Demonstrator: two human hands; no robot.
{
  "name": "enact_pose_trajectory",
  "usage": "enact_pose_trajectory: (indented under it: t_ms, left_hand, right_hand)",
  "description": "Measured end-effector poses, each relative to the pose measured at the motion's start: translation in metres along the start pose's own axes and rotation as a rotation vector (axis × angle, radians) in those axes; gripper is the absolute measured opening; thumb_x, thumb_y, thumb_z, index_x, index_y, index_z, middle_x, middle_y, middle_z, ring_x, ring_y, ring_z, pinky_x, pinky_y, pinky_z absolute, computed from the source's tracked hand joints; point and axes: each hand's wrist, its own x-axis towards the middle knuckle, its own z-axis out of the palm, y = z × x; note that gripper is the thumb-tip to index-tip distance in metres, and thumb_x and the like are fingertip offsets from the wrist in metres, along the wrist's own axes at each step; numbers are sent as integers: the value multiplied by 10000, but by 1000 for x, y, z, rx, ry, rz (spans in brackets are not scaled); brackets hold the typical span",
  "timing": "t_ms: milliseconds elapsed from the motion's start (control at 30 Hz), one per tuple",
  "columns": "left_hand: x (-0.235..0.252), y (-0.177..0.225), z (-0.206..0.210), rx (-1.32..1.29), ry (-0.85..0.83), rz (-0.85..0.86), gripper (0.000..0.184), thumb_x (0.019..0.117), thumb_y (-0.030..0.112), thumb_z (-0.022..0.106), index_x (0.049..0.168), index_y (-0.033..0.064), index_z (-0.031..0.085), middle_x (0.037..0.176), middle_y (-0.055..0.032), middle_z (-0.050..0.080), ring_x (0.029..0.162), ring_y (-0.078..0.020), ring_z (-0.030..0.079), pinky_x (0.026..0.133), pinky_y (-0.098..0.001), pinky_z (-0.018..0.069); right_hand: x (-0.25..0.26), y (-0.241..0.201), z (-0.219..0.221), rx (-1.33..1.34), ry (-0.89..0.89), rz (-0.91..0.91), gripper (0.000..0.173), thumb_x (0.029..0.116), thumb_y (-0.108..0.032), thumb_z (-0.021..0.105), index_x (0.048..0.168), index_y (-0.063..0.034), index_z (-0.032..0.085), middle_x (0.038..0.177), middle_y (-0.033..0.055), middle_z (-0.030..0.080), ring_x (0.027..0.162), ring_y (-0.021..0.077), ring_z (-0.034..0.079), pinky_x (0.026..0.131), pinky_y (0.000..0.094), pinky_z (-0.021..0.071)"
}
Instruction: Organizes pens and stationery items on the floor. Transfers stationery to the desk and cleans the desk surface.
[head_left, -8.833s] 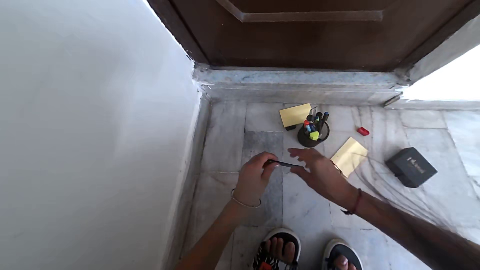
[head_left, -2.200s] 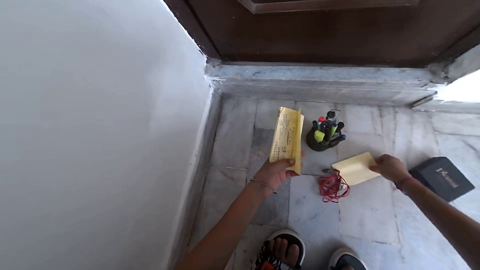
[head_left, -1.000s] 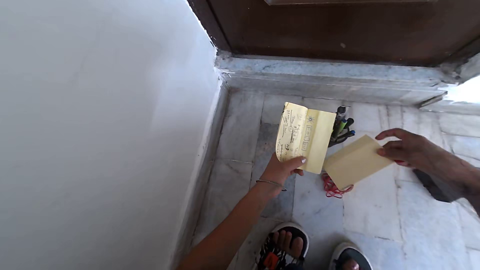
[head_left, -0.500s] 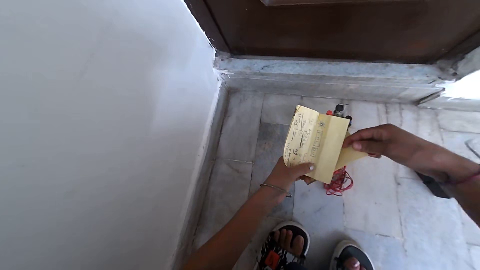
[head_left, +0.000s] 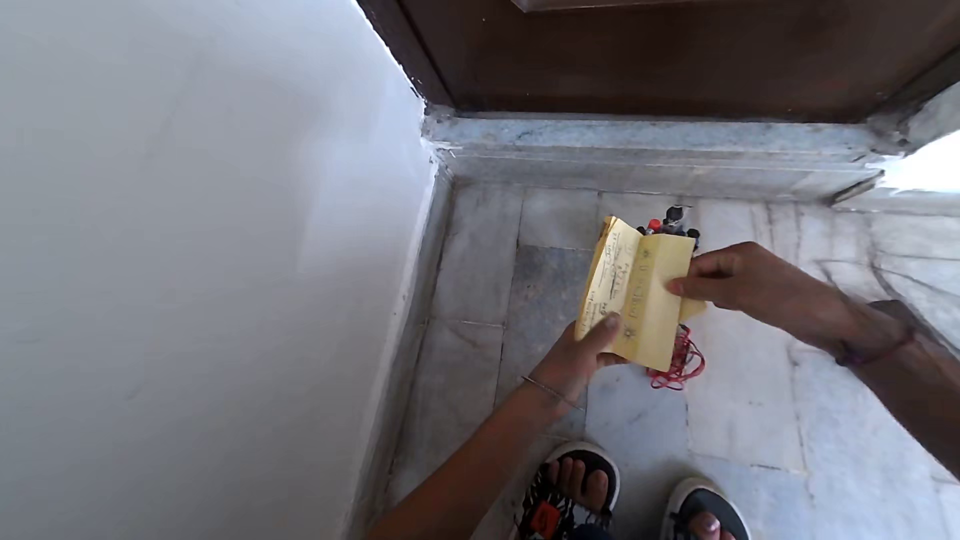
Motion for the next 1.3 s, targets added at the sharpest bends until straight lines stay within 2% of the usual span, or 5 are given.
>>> enact_pose_trajectory:
  t_ms: [100, 200, 567, 800, 1300]
  left_hand:
    - [4, 0, -10, -142, -95, -31, 667, 1057, 540, 188, 1494, 68, 362, 1318, -122, 612, 1117, -230, 669, 897, -412, 580]
    - [8, -4, -23, -289, -168, -62, 926, 825, 829, 536, 1403, 106, 512, 1213, -108, 700, 1089, -265, 708, 893, -457, 605]
    - [10, -1, -24, -221, -151, -85, 545, 913, 454, 696, 1294, 121, 494, 1071, -2, 698, 988, -128, 708, 864, -323, 600]
    - [17, -5, -29, -258, -251, 16, 731, 727, 701, 789, 1234, 207, 608, 1056, 30, 744, 981, -107, 729, 855, -307, 610]
    - [24, 5, -25, -14, -209, 50, 511, 1028, 386, 491, 1511, 221, 458, 1286, -5, 640, 1034, -132, 672, 812, -296, 580]
  right_hand:
    - [0, 5, -4, 12, -44, -5, 266, 988, -114, 666, 727, -61, 659, 589, -9, 533, 506, 50, 436, 488, 208, 338]
    - [-1, 8, -6, 11, -86, -12, 250, 985, -110, 668, 740, -61, 664, 611, -4, 561, 540, 61, 477, 521, 222, 377]
    - [-1, 9, -7, -7, -118, -43, 217, 982, -113, 673, 770, -69, 689, 662, 7, 621, 611, 74, 573, 576, 229, 455]
    - [-1, 11, -12, -32, -103, -45, 221, 983, -115, 671, 768, -69, 690, 648, 2, 606, 586, 69, 542, 550, 225, 423]
    - [2, 25, -12, 27, -82, -77, 200, 978, -3, 635, 797, -51, 707, 668, -3, 634, 584, 43, 546, 556, 213, 443]
